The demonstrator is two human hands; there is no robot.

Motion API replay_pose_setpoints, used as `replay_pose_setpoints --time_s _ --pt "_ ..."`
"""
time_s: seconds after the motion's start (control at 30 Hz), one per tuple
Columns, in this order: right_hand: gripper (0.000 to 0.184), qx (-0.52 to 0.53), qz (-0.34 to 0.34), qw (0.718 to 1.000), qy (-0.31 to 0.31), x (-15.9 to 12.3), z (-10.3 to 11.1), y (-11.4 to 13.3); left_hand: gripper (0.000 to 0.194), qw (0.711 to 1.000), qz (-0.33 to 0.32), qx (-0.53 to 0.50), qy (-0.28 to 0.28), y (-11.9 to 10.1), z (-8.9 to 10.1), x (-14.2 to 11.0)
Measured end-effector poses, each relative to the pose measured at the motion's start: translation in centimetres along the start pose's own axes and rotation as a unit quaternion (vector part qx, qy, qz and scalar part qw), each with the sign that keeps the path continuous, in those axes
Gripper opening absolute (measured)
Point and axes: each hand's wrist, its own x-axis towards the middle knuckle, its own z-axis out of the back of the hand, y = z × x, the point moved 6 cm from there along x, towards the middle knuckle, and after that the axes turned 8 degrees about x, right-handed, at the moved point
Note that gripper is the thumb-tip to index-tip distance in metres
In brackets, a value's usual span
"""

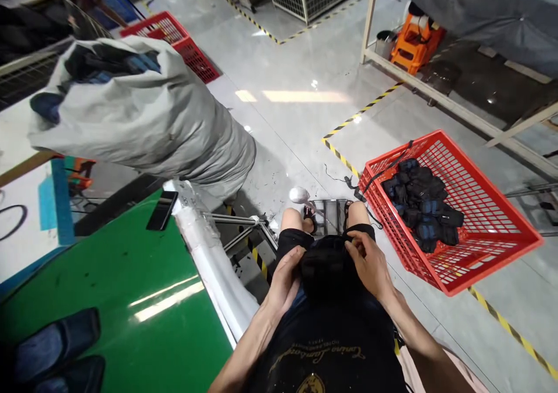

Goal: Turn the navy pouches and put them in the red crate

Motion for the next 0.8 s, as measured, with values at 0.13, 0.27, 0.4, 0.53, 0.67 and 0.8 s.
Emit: replay_pose_setpoints --time_s 0.13,0.27,0.4,0.53,0.67,0.8 --pt "0.054 -0.001 -0.032 0.999 0.034 0.4 -0.4 -1.2 0.053 1.000 0.005 0.004 0.021 -0.2 -0.5 -0.3" --pt "0.049 0.183 -0.163 0.969 -0.015 0.0 -0.4 -2.6 0.046 0.999 0.022 0.014 0.020 -0.8 -0.7 -0.2" --pt "0.036 0.315 -0.254 0.912 0.072 -0.5 -2.4 -1.3 0.056 0.994 0.071 0.045 0.073 -1.3 -2.0 0.4" --pt "0.027 0.333 -0.268 0.897 0.112 -0.7 -3.0 0.4 0.053 0.980 0.082 0.096 0.155 -2.2 -3.4 0.8" --pt "0.037 0.334 -0.254 0.898 0.131 -1.0 -3.4 0.1 0.043 0.977 0.066 0.122 0.163 -2.3 -3.4 2.3" --pt "0.031 0.265 -0.194 0.937 0.120 0.9 -3.8 -2.3 0.029 0.954 -0.033 0.263 0.137 -2.3 -2.8 5.5"
